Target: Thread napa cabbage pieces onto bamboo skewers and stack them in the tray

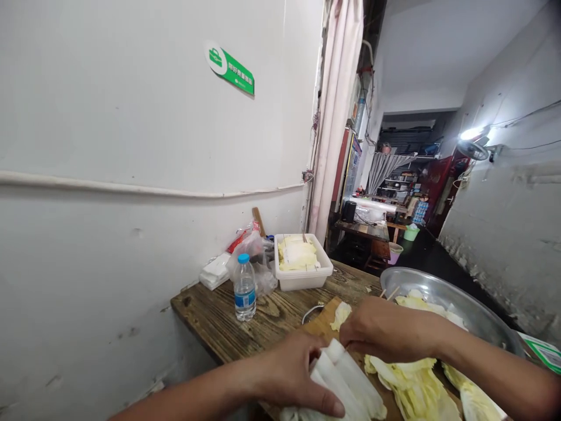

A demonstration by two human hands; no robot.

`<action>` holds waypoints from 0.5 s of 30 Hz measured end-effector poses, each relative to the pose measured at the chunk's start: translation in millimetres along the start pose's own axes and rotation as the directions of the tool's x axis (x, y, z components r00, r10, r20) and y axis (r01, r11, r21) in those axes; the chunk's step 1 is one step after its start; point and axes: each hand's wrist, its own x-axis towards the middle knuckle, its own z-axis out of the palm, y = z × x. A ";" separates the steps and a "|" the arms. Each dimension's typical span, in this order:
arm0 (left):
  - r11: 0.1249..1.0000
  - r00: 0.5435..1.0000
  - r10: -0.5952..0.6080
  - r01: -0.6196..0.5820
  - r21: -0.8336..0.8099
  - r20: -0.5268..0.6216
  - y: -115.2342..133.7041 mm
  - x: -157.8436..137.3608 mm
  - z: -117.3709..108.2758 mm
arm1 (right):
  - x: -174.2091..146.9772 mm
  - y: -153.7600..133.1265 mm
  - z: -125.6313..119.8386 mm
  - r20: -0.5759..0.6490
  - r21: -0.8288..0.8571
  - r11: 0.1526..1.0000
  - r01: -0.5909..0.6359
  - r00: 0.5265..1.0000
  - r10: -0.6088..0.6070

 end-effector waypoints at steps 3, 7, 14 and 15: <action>0.967 0.991 -0.019 0.053 -0.250 0.134 -0.3 7.5 17.8 | -15.0 -4.4 4.3 0.011 0.006 1.000 -0.023 1.000 0.023; 0.869 0.981 -0.092 0.163 -0.468 0.172 -15.3 23.5 36.4 | -30.5 5.7 9.4 -0.055 0.034 0.994 -0.101 0.993 0.103; 0.597 0.977 -0.212 0.140 -0.790 0.014 -44.2 57.7 15.9 | -117.3 25.6 70.7 -0.699 0.173 0.892 -0.418 0.585 0.410; 0.588 0.974 -0.222 0.090 -0.804 -0.054 -43.4 65.4 0.6 | -135.7 23.2 94.3 -0.758 0.201 0.864 -0.461 0.486 0.435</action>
